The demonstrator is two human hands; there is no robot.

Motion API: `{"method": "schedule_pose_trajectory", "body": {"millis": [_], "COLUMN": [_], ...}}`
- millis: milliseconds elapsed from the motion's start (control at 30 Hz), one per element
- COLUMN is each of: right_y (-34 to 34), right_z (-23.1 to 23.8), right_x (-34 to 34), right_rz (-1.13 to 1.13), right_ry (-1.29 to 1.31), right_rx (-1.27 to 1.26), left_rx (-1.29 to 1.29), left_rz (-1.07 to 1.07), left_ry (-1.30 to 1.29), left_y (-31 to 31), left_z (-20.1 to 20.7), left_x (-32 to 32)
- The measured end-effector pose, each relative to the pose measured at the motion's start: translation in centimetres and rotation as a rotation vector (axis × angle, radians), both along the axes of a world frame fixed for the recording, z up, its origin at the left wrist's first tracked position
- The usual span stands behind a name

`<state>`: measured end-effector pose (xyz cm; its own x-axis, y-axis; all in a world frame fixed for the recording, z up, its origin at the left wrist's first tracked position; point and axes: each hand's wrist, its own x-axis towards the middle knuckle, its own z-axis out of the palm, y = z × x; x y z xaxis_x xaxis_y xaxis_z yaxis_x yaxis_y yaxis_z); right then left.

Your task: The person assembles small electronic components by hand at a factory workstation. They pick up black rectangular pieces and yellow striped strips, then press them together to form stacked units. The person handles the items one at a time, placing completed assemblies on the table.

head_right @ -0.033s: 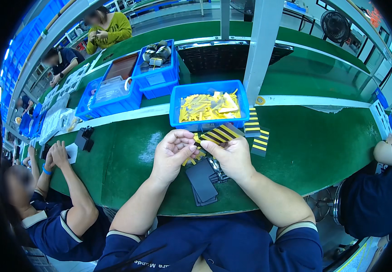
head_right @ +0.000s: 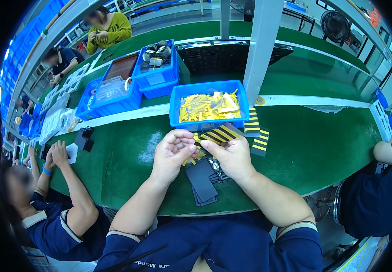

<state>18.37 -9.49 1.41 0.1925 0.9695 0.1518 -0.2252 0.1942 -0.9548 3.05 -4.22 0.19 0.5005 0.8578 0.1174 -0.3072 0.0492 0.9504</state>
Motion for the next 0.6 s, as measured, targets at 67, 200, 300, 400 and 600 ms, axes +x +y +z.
{"method": "schedule_pose_trajectory", "body": {"millis": [67, 200, 300, 400, 600], "right_y": [0.05, -0.06, -0.15, -0.1, -0.03], "right_z": [-0.01, -0.38, -0.38, -0.22, 0.21], "right_x": [0.0, 0.19, 0.33, 0.21, 0.12], "right_rz": [-0.001, 0.033, 0.061, 0.054, -0.042], "right_ry": [-0.013, -0.065, -0.073, -0.046, 0.015], "right_rx": [0.006, -0.006, -0.02, 0.0, 0.032], "left_rx": [0.027, 0.014, -0.029, -0.055, -0.006], "left_rz": [0.024, 0.03, 0.015, 0.034, 0.134], "left_ry": [-0.028, -0.049, -0.049, -0.074, 0.01], "left_y": [-0.09, -0.04, 0.03, 0.06, -0.18], "left_z": [-0.08, -0.36, -0.33, -0.22, -0.39], "left_x": [0.15, 0.29, 0.14, 0.16, 0.22]}}
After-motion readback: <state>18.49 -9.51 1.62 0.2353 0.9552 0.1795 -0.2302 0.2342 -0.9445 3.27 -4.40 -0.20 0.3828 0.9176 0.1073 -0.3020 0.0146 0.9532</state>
